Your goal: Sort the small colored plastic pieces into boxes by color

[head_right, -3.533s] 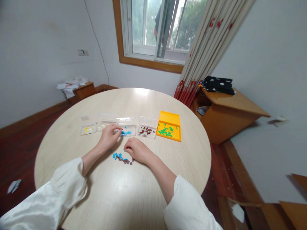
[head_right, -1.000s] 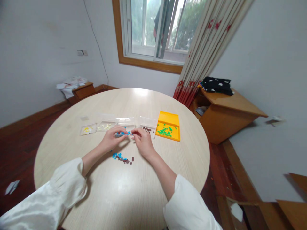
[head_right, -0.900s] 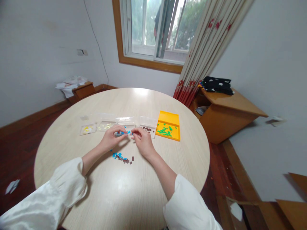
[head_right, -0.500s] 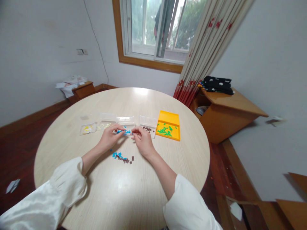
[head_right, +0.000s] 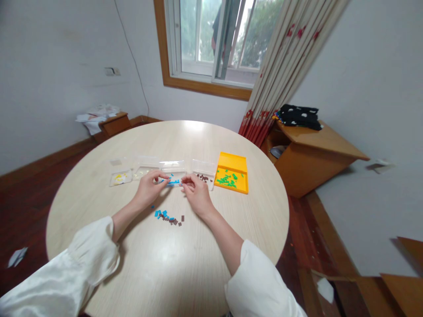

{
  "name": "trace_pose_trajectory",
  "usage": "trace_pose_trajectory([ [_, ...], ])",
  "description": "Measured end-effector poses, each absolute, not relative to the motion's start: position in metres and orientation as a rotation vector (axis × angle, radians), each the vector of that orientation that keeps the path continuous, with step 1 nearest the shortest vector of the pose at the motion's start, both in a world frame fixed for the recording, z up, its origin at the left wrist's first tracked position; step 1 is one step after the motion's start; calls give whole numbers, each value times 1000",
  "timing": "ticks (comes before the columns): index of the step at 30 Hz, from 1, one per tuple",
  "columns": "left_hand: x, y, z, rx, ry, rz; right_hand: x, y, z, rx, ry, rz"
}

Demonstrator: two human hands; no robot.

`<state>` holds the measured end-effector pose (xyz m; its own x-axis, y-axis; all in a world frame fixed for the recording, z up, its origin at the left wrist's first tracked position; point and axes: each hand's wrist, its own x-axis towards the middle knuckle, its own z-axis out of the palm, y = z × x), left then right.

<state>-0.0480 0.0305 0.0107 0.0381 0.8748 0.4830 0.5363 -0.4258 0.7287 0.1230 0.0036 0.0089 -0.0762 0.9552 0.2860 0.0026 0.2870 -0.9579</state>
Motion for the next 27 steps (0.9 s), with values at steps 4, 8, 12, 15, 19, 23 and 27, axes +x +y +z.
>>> trace_pose_trajectory([
  [4,-50,32,11,1956,1532,1295,122,3,10,-970,-1409,1025],
  [8,-51,33,10,1964,1592,1251,123,2,11,-989,-1437,994],
  [12,-51,33,9,1969,1617,1221,124,2,12,-1023,-1492,915],
  [15,-50,32,10,1965,1651,1187,125,2,13,-1039,-1536,858],
  [19,-50,31,12,1952,1713,1140,126,2,14,-1066,-1562,820],
  [23,-49,30,14,1939,1754,1098,126,1,15,-1077,-1580,803],
  [27,-49,29,16,1924,1774,1076,126,0,17,-1090,-1587,787],
])
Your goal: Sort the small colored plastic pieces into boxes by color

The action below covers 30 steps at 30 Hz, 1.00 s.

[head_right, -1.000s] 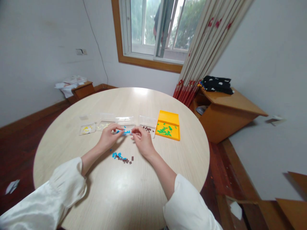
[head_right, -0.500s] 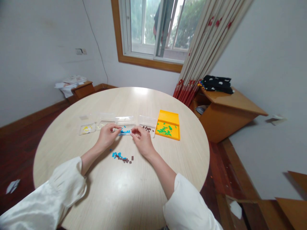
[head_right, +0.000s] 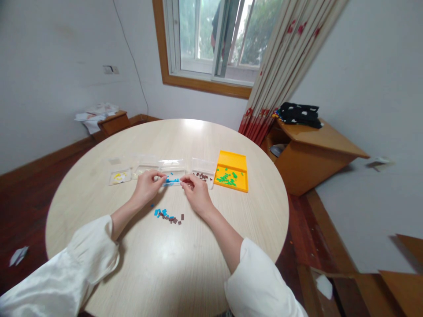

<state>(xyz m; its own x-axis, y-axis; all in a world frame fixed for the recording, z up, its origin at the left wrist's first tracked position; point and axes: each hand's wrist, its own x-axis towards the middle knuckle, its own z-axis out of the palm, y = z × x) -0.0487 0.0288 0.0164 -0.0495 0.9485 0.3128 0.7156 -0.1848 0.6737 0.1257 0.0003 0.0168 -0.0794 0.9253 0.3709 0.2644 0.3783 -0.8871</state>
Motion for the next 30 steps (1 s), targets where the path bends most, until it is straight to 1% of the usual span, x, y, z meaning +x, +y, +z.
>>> trace_pose_trajectory([
  [7,-48,29,15,1920,1793,1046,126,1,14,-1080,-1537,861],
  [12,-49,30,14,1933,1785,1067,124,4,7,-1031,-1465,968],
  [17,-50,30,15,1943,1776,1106,123,4,7,-1016,-1433,1005],
  [22,-46,25,18,2107,1521,1184,124,4,10,-1019,-1429,1000],
  [25,-41,19,19,2230,1358,1172,123,3,11,-1022,-1465,945],
  [30,-39,16,16,2289,1273,1116,120,1,12,-1029,-1528,858],
])
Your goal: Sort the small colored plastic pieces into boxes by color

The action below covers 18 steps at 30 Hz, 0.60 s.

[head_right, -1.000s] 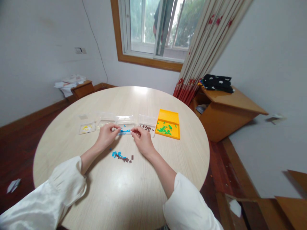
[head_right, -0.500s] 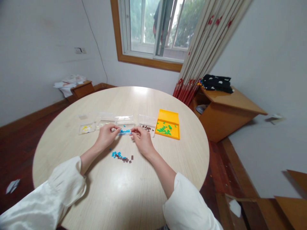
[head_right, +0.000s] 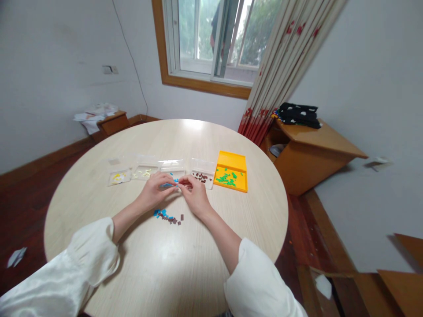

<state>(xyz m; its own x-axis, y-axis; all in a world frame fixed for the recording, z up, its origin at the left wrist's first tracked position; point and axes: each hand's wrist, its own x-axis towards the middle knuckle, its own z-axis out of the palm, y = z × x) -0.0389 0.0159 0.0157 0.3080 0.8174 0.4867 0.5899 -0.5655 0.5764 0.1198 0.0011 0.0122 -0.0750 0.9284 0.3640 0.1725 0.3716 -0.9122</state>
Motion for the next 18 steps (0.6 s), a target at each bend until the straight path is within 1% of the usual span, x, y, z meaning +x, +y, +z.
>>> trace_pose_trajectory([
  [6,-39,16,17,2273,1270,1072,121,1,12,-1051,-1556,835],
  [11,-42,20,19,2186,1419,1169,122,1,14,-1124,-1624,803],
  [14,-46,23,19,2073,1594,1193,123,-3,17,-1101,-1794,843],
  [18,-49,26,18,2004,1706,1194,121,-11,21,-938,-2109,929],
])
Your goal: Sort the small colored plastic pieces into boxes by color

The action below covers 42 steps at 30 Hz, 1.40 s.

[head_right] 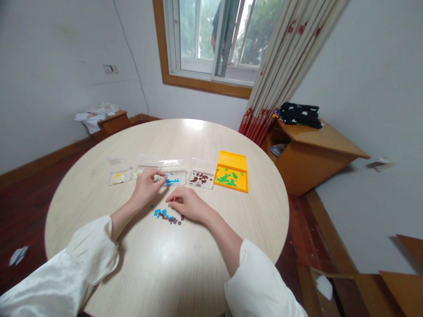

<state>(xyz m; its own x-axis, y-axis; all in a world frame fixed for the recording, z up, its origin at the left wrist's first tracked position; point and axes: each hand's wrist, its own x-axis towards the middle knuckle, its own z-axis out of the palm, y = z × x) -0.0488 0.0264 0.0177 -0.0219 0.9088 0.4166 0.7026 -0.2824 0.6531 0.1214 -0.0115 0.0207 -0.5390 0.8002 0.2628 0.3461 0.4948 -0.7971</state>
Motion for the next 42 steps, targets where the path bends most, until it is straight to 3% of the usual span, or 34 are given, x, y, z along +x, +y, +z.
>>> trace_pose_trajectory([
  [20,-51,31,8,2046,1840,1028,118,-18,23,-891,-2376,873],
  [32,-50,29,12,2034,1808,1037,121,-7,16,-1163,-2011,783],
  [42,-46,25,12,2221,1227,1205,122,7,4,-1213,-1576,1126],
])
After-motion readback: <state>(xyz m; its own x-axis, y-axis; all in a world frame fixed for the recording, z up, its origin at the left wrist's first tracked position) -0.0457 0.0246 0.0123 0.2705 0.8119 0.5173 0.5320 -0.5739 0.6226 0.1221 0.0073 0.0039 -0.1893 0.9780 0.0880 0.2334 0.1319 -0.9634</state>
